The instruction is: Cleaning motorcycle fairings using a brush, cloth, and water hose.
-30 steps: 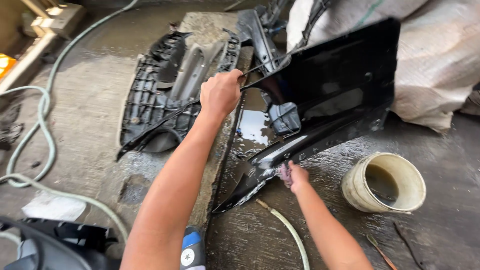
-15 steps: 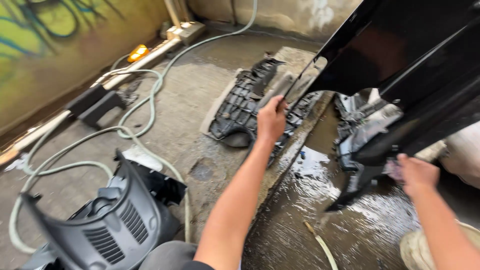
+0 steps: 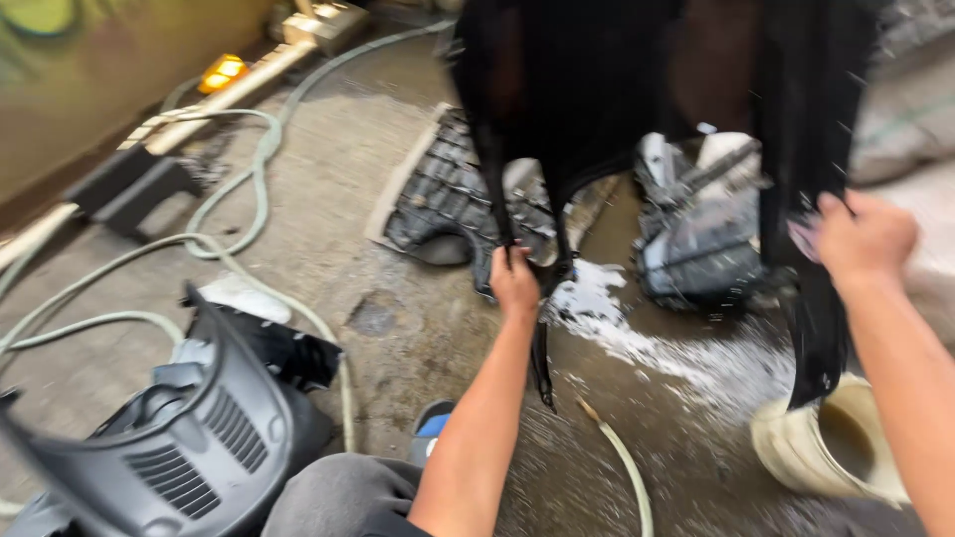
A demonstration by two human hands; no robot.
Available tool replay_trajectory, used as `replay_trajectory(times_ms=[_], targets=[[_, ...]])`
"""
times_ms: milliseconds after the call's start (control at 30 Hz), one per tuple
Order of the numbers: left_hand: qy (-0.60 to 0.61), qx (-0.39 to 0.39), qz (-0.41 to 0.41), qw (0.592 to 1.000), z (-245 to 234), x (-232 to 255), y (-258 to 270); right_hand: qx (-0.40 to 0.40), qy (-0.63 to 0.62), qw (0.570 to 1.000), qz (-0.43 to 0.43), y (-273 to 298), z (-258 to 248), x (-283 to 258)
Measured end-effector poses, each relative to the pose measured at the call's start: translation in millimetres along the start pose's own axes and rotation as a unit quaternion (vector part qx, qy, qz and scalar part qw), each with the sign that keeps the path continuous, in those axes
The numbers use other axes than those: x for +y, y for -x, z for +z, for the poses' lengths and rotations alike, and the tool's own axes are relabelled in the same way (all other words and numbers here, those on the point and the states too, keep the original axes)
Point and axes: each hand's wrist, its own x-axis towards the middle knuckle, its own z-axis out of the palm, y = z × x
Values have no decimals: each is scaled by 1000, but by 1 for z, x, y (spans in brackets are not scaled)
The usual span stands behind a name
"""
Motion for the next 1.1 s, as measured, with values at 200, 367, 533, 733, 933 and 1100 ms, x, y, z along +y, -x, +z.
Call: replay_trajectory(times_ms=[200, 367, 533, 733, 933, 1100], targets=[[-95, -16, -99, 990, 6, -84, 55, 88, 124, 980, -129, -22, -36, -83], [-154, -101, -233, 955, 10, -114, 104, 55, 154, 977, -133, -35, -18, -115], [-30, -152, -439, 885, 14, -177, 138, 26, 125, 974, -187, -27, 5, -143], [-218, -299, -483, 794, 11, -138, 162, 4, 136, 957, -257, -3, 17, -174], [-576, -432, 102, 686, -5, -171, 166, 22, 140, 946, -291, 11, 30, -185], [-594, -529, 83, 601, -22, -213, 159, 39, 180, 931, -316, 24, 69, -157]])
